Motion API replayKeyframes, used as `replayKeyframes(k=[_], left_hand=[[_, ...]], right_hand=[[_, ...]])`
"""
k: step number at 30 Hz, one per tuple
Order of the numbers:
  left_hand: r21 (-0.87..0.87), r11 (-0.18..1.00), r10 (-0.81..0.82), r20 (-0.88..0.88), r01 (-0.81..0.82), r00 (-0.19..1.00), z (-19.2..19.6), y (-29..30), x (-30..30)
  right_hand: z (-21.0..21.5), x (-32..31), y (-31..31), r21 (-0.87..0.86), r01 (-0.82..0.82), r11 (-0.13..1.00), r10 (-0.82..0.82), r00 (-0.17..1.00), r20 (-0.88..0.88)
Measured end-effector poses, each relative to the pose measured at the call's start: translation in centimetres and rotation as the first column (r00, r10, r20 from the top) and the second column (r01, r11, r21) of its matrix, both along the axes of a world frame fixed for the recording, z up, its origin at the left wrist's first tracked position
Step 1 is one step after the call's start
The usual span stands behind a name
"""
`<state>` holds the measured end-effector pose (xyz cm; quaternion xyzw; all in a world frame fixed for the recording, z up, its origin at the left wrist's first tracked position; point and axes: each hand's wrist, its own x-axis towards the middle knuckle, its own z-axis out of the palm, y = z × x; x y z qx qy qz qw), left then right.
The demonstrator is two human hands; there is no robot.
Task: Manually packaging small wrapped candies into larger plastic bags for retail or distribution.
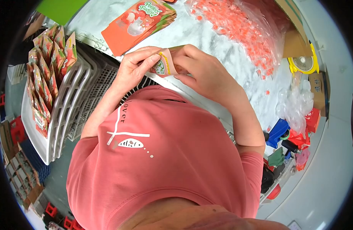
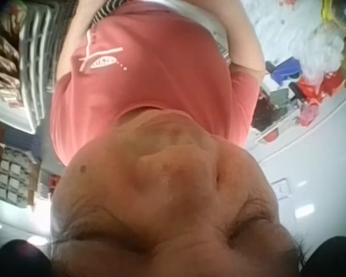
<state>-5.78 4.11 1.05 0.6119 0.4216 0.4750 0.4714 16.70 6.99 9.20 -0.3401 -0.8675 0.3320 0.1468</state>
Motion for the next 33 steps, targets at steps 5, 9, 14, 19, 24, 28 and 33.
replayKeyframes(k=[5,9,14,19,24,28,33], left_hand=[[0.037,0.994,-0.104,-0.018,0.104,0.994,0.8,0.1,0.9],[0.052,0.997,-0.06,-0.01,0.06,0.998,0.3,0.1,0.4],[0.016,0.996,-0.085,0.053,0.084,0.995,1.0,-0.2,1.1],[-0.02,0.999,-0.048,0.072,0.049,0.996,-0.1,0.1,0.2],[0.047,0.995,0.086,0.091,-0.09,0.992,-0.8,0.1,-1.1],[0.065,0.997,0.046,0.087,-0.051,0.995,-0.1,0.4,-0.9],[-0.07,0.997,0.025,0.15,-0.015,0.988,-0.4,0.2,-1.2]], right_hand=[[-0.5,-1.3,1.0,-0.177,-0.24,0.955,0.29,0.881,0.374],[-0.6,0.1,0.6,0.07,-0.249,0.966,0.247,0.969,0.031],[-0.1,-0.9,0.6,0.134,-0.257,0.957,0.235,0.959,0.162],[-1.1,-0.5,-0.1,0.126,-0.176,0.976,0.169,0.984,0.064],[0.4,1.1,-1.1,0.5,0.039,0.865,-0.019,0.999,-0.044],[-1.2,2.1,-1.1,0.518,0.16,0.84,-0.152,0.987,-0.059],[-3.2,3.1,-1.0,0.14,0.176,0.974,-0.152,0.974,-0.166]])
